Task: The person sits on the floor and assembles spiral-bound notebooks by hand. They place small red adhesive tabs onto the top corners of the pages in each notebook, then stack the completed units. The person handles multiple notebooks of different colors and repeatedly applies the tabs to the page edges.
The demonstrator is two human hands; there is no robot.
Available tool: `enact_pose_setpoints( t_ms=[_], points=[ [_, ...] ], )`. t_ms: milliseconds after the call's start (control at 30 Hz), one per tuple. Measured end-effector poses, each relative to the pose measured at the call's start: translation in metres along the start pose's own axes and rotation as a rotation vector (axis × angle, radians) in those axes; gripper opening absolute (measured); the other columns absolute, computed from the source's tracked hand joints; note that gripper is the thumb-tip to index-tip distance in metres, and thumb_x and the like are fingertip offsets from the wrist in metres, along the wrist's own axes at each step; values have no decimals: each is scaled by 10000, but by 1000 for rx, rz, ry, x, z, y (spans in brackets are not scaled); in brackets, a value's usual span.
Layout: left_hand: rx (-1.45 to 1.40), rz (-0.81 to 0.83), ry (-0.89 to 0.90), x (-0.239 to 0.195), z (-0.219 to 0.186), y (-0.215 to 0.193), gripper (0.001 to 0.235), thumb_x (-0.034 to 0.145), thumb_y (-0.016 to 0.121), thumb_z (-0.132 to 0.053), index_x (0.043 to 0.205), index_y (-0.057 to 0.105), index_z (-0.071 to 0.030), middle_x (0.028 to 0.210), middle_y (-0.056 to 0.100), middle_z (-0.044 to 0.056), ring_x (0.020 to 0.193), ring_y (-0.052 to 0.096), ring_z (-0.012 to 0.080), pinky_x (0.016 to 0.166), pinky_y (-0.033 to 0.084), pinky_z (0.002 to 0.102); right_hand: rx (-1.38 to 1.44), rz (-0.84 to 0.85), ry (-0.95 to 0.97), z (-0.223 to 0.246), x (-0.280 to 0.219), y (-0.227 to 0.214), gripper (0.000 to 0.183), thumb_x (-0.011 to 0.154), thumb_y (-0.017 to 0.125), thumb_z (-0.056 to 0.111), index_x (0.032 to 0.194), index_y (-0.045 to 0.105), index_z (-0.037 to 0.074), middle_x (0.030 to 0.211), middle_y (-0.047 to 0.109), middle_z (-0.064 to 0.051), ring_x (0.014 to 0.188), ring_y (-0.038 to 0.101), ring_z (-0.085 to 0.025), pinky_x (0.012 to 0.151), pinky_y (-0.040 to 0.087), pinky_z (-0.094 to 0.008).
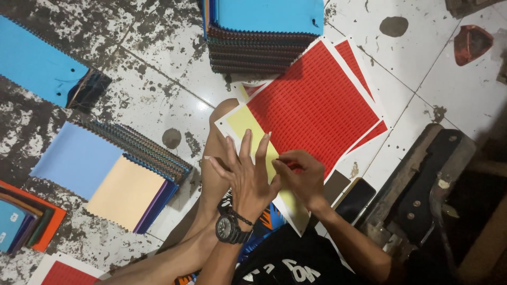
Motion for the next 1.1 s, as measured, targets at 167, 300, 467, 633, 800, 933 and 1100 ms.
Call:
enact_pose_setpoints(
  t_ms=[167,300,467,633,800,933,1100],
  points=[
    [-13,8,-5,-1,2,3,1148,488,815,-157,1541,369,-258,1632,206,144,1476,47,516,998,-88,836,-29,54,-304,1,-2,0,175,771,841,83,931,785,123,855,775,-50,718,752,-215,631,635,-318],
    [-55,-6,2,1,2,1,1183,438,780,-85,1539,378,-241,1633,185,140,1479,32,507,1021,-40,841,177,195,-195,-12,7,-3,197,815,755,-32,1007,732,7,849,775,-145,763,779,-249,697,639,-376],
    [-370,-251,55,8,5,-26,874,632,793,-79,1447,486,-145,1584,278,215,1472,159,571,1123,154,759,352,352,-157,24,21,-10,220,811,756,-91,1021,705,-52,881,751,-167,825,768,-240,730,638,-402],
    [-1040,-375,-145,11,30,-75,665,814,761,-125,1404,478,-7,1480,382,223,1369,471,438,1085,450,559,383,489,-215,81,34,-1,179,816,790,-66,985,730,-72,864,723,-187,786,748,-230,704,628,-387],
    [-1694,-305,-334,12,53,-98,673,827,740,-147,1407,427,-8,1412,497,210,1248,577,335,1012,525,519,514,744,-282,134,35,37,156,877,740,-48,1017,675,-70,935,711,-192,858,736,-216,741,635,-368],
    [-1598,-392,-323,1,68,-134,630,839,720,-153,1394,446,-33,1411,536,187,1250,592,309,984,547,447,387,865,-522,192,37,71,152,850,772,-18,971,686,-50,903,719,-186,866,748,-246,749,615,-389],
    [-1518,-528,-319,-15,87,-180,516,893,667,-112,1364,467,-48,1375,530,164,1274,567,297,1011,521,425,291,945,-937,278,19,109,99,893,750,41,977,730,-6,889,718,-154,753,726,-276,645,582,-381]
  ],
)
Point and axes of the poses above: each hand's wrist, its own x-axis towards the middle knuckle, its own y-axis out of the palm, z = x × y, the point moved 6 cm from there along x, towards the middle knuckle
